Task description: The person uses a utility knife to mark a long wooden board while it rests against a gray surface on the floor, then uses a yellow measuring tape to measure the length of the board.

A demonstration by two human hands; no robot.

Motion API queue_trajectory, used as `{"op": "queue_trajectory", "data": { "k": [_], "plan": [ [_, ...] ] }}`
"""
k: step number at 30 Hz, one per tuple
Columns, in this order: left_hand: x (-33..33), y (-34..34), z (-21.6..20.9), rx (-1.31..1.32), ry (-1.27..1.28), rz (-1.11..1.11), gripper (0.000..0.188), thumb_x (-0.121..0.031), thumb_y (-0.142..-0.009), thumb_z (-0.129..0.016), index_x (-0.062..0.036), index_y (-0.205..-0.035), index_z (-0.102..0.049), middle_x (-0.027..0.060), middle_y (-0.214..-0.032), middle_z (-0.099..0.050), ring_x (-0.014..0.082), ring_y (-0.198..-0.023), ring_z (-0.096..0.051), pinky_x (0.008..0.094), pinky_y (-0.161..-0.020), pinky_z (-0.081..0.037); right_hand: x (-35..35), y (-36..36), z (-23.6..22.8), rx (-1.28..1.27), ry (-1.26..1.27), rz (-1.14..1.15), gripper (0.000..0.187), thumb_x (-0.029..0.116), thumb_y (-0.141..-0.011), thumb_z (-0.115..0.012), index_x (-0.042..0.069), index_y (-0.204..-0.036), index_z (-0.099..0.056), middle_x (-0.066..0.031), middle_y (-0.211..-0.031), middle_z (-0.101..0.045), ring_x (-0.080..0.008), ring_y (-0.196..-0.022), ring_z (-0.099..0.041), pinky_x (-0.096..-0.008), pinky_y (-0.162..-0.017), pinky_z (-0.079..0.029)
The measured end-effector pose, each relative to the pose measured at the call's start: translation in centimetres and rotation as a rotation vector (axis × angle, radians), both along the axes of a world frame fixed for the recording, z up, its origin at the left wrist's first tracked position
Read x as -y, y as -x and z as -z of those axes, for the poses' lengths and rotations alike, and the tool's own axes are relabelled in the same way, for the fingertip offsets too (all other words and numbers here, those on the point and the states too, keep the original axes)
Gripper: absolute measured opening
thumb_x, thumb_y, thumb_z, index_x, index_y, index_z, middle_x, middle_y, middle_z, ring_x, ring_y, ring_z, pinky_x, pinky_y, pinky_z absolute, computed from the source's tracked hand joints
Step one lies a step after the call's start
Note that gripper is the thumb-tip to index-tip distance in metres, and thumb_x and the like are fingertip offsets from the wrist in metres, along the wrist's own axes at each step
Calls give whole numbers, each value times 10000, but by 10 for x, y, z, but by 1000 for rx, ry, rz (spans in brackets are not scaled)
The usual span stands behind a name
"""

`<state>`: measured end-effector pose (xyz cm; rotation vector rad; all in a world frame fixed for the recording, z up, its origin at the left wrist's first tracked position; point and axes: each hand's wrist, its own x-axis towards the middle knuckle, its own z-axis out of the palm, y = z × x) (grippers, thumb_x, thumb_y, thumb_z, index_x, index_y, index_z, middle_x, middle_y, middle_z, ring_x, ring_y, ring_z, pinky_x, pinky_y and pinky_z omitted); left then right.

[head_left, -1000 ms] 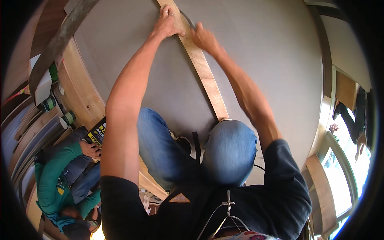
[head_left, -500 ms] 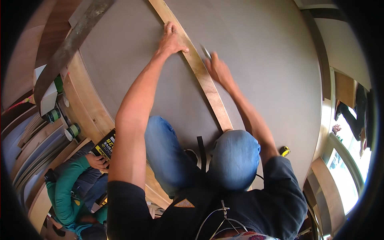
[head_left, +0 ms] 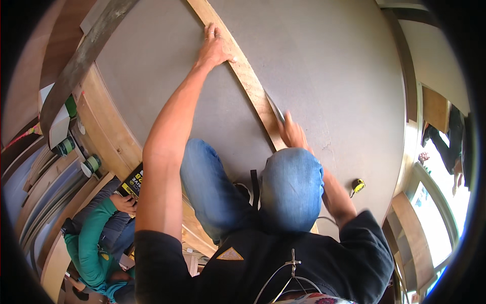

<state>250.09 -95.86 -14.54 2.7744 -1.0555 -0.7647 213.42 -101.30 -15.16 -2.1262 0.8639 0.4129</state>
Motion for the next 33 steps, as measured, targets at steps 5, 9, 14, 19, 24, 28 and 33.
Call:
{"op": "queue_trajectory", "data": {
  "k": [5,9,14,19,24,28,33],
  "plan": [
    [23,2,6,46,41,71,1304,-415,-560,-951,113,-1494,-212,189,-1618,-76,350,-1515,-72,383,-1175,-368,8,89,-49,51,-76,114,284,272,-987,-561,67,-1126,-421,-272,-737,-643,-483,-702,-638,-571,-608,-481],
    [24,1,0,4,-1,37,1299,-427,-568,-946,93,-1498,-203,177,-1618,-63,317,-1517,-75,383,-1153,-399,55,-44,-10,286,-25,79,313,320,-1012,-513,48,-1137,-419,-285,-729,-632,-506,-687,-611,-575,-604,-469],
    [8,-2,-11,-10,-47,28,1281,-391,-606,-930,123,-1503,-172,211,-1624,-29,318,-1520,-100,386,-1179,-359,100,-283,5,429,-25,-72,352,317,-1002,-405,16,-1166,-486,-341,-1070,-637,-512,-869,-646,-587,-787,-514],
    [44,9,-15,-52,181,31,1254,-337,-621,-921,88,-1524,-162,176,-1632,-33,339,-1500,-184,397,-1183,-362,149,-393,55,271,68,-165,438,401,-999,-401,68,-1271,-480,-333,-1165,-633,-503,-1091,-612,-566,-966,-466],
    [25,6,-7,-78,13,4,1331,-336,-572,-949,112,-1519,-128,187,-1619,-50,320,-1506,-170,387,-1200,-346,91,-278,55,337,106,-286,377,393,-1016,-438,69,-1205,-472,-339,-1013,-657,-501,-887,-657,-577,-751,-533],
    [7,-1,-4,0,-12,2,1299,-379,-576,-947,118,-1500,-181,181,-1635,-27,306,-1526,-51,383,-1156,-406,17,-46,19,33,-39,-17,383,353,-1017,-490,90,-1288,-420,-291,-735,-658,-504,-697,-646,-609,-606,-503],
    [37,9,-10,-32,6,22,1271,-361,-593,-943,145,-1485,-191,196,-1617,-22,306,-1515,-119,364,-1162,-394,10,80,-28,-106,-82,122,289,300,-1017,-505,111,-1223,-435,-265,-779,-669,-495,-739,-650,-597,-633,-485]
  ]
}}
